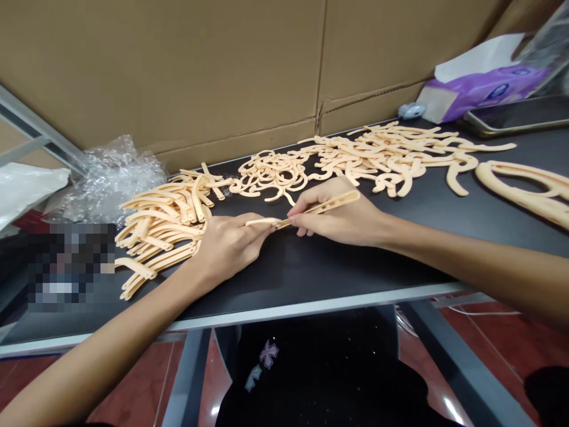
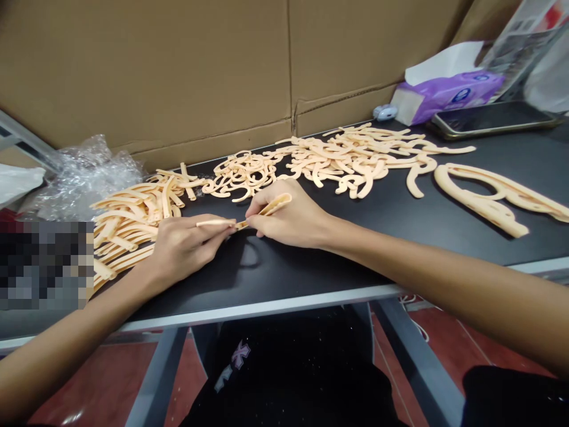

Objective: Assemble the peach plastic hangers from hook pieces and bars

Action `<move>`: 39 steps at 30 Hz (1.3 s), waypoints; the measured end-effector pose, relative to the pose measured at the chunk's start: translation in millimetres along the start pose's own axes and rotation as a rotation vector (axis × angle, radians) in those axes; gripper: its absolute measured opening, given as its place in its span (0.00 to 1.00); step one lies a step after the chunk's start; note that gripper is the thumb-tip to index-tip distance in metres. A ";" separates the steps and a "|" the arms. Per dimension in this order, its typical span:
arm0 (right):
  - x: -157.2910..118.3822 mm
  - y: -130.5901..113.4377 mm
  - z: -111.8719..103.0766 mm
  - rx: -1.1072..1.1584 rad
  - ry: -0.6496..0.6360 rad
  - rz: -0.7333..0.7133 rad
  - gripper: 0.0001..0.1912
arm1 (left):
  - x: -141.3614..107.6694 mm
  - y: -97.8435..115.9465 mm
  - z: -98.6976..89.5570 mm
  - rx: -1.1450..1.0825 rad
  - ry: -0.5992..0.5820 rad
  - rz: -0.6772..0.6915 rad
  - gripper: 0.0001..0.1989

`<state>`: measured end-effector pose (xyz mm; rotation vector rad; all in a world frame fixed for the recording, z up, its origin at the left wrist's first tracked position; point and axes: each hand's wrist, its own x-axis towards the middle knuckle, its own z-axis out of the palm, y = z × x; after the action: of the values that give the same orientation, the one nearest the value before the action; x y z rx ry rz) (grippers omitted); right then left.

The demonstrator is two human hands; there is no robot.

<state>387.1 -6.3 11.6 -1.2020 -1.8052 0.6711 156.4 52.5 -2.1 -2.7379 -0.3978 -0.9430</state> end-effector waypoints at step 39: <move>25.5 14.2 -37.3 0.660 0.528 0.288 0.14 | -4.4 -23.8 3.1 -0.029 0.089 -0.290 0.11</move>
<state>421.4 22.0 28.0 -1.0487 -0.8757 0.9154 147.2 75.0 -4.5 -2.6981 -0.7858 -1.1429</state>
